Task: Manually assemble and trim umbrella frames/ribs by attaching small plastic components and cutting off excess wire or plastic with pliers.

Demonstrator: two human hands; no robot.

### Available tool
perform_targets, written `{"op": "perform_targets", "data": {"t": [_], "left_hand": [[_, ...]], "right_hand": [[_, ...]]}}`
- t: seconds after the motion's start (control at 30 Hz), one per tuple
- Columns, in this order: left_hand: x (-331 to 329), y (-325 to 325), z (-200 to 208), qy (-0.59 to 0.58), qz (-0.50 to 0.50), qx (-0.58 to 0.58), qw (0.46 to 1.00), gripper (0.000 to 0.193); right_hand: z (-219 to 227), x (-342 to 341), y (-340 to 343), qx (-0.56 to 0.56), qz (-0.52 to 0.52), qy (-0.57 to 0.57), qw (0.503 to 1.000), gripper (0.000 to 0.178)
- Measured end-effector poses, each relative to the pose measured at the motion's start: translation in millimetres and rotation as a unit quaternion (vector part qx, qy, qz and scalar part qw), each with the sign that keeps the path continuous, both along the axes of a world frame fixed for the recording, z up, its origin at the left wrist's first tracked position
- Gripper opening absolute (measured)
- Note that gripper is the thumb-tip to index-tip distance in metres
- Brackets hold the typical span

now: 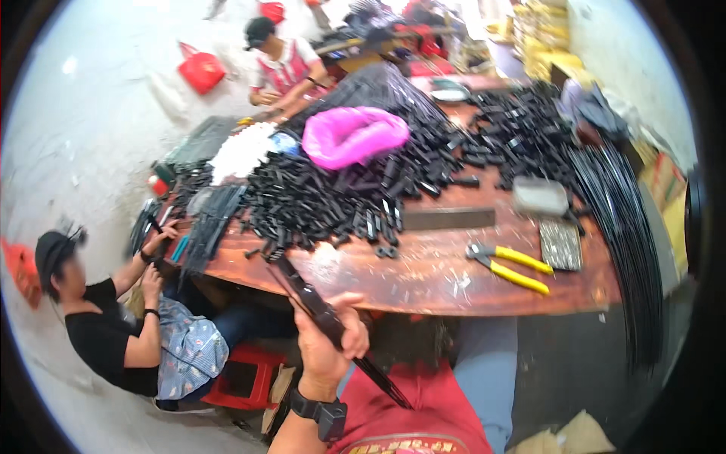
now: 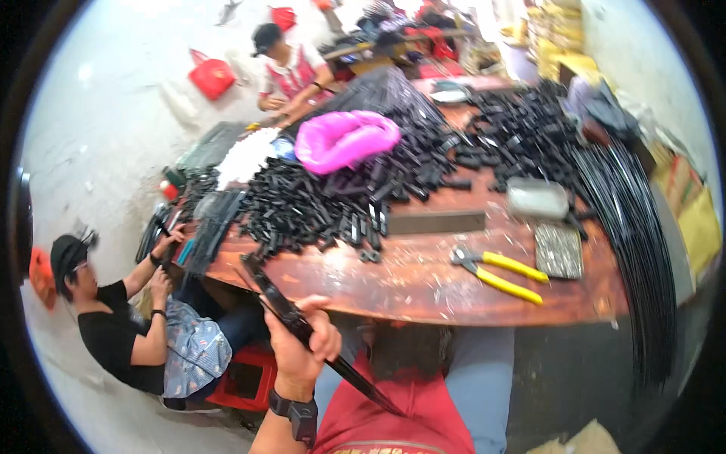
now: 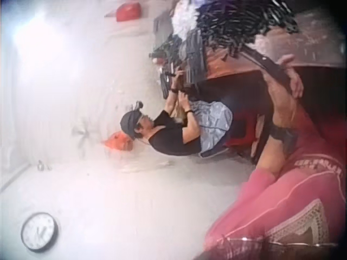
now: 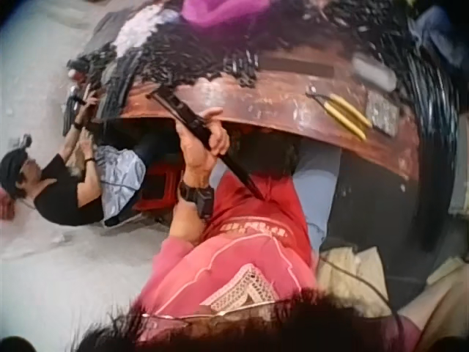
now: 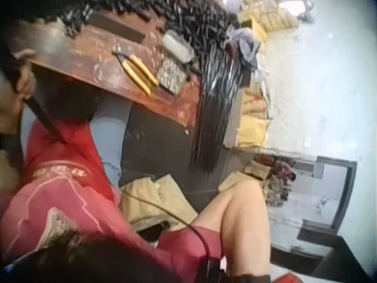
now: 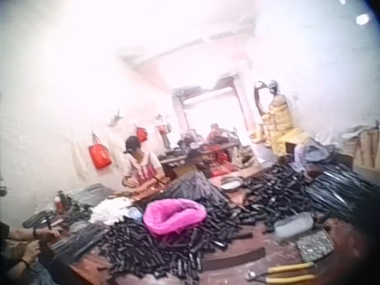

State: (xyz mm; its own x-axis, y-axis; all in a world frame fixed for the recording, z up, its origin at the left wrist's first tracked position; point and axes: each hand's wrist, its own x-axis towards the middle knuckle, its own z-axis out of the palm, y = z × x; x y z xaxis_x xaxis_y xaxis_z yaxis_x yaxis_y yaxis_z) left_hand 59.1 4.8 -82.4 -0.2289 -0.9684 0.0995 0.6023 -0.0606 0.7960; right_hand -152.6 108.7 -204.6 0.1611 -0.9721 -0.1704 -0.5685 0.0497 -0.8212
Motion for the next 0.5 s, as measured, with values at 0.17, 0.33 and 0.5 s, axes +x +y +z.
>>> {"op": "perform_targets", "data": {"t": [0.17,0.33,0.5], "left_hand": [[-16,-1,1,-0.031,-0.002,0.023,0.999,0.098],[-14,10,-5,-0.013,-0.009,0.044,0.999,0.096],[-10,0,-1,0.005,-0.011,0.014,1.000,0.090]], "right_hand": [[-1,-14,6,0.004,-0.026,-0.006,1.000,0.022],[10,-21,24,-0.001,-0.050,0.002,0.999,0.021],[58,-51,23,-0.095,-0.101,-0.015,0.990,0.019]]}}
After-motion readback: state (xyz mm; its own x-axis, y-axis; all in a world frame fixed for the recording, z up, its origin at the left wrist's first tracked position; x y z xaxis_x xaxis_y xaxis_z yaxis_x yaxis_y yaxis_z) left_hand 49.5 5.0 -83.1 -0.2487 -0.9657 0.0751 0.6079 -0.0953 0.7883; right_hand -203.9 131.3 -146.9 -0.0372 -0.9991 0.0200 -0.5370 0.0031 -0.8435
